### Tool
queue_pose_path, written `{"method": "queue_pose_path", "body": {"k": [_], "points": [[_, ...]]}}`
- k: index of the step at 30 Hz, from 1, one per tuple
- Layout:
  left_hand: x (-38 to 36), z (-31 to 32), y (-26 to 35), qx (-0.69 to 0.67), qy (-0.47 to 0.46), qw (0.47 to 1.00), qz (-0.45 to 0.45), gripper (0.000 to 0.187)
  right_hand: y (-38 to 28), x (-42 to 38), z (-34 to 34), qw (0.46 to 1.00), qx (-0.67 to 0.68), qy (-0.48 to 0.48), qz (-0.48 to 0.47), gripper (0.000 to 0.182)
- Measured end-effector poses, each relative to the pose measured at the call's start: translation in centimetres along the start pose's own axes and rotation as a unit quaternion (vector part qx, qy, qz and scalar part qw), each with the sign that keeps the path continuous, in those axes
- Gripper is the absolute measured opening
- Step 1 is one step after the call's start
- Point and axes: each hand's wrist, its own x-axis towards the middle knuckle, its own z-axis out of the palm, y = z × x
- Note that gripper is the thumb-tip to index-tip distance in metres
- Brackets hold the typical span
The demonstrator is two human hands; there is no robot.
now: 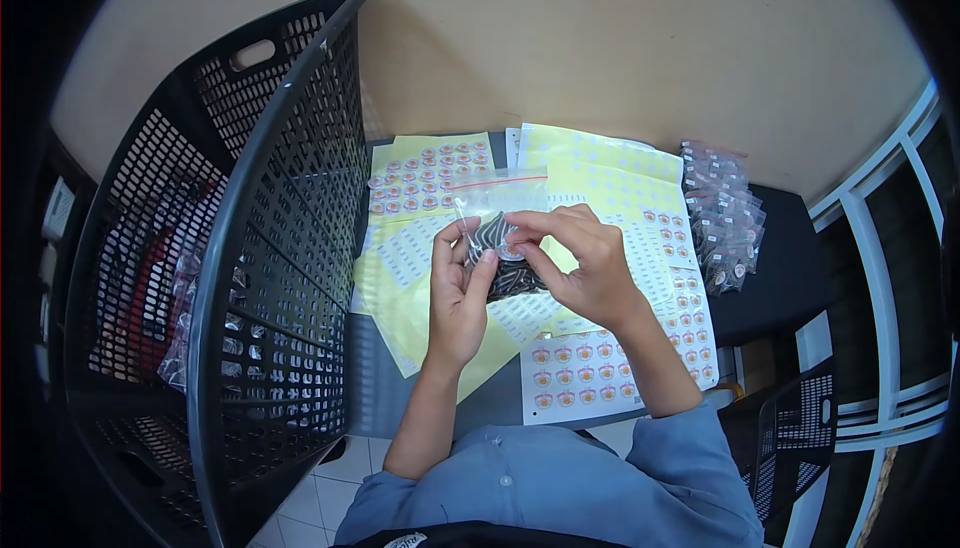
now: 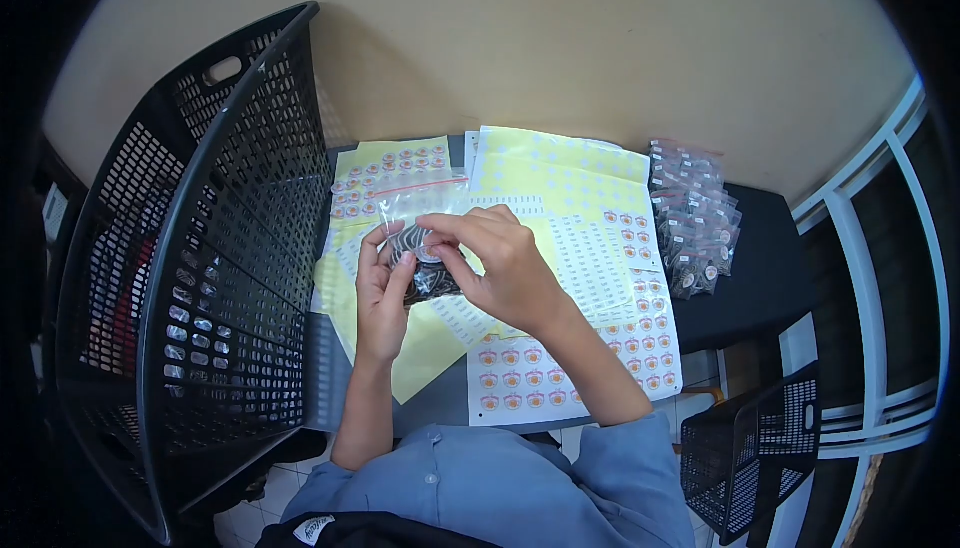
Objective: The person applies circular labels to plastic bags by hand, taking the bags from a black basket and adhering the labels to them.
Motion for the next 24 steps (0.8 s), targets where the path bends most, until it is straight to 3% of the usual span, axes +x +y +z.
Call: {"method": "queue_pose_path", "body": {"k": [10, 12, 16, 19, 20, 22, 24], "points": [[0.3, 1.4, 0.2, 0.021, -0.01, 1.0, 0.007, 0.043, 0.1, -1.2, 0.3, 0.996, 0.003, 0.089, 0.029, 0.052], [0.2, 1.5, 0.2, 0.045, -0.013, 0.999, 0.014, 0.043, -0.2, -1.3, 0.1, 0.978, 0.088, 0.119, 0.145, 0.067], [0.0, 1.7, 0.1, 0.061, -0.016, 0.998, 0.029, 0.044, 0.5, -2.1, 1.0, 0.969, 0.053, 0.174, 0.17, 0.08], [-0.2, 1.9, 0.0, 0.059, -0.028, 0.997, 0.038, 0.045, 0.3, -2.1, 2.1, 0.836, 0.423, 0.229, 0.266, 0.08], [-0.3, 1.9, -0.1, 0.056, -0.033, 0.997, 0.037, 0.045, 0.2, -2.1, 2.0, 0.835, 0.422, 0.23, 0.267, 0.08], [-0.4, 1.7, -0.3, 0.05, -0.032, 0.998, 0.031, 0.044, 0.3, -2.2, 1.9, 0.775, 0.512, 0.195, 0.314, 0.075], [-0.4, 1.6, -0.3, 0.044, -0.03, 0.998, 0.026, 0.044, 0.5, -2.3, 2.2, 0.778, 0.507, 0.195, 0.317, 0.073]]}}
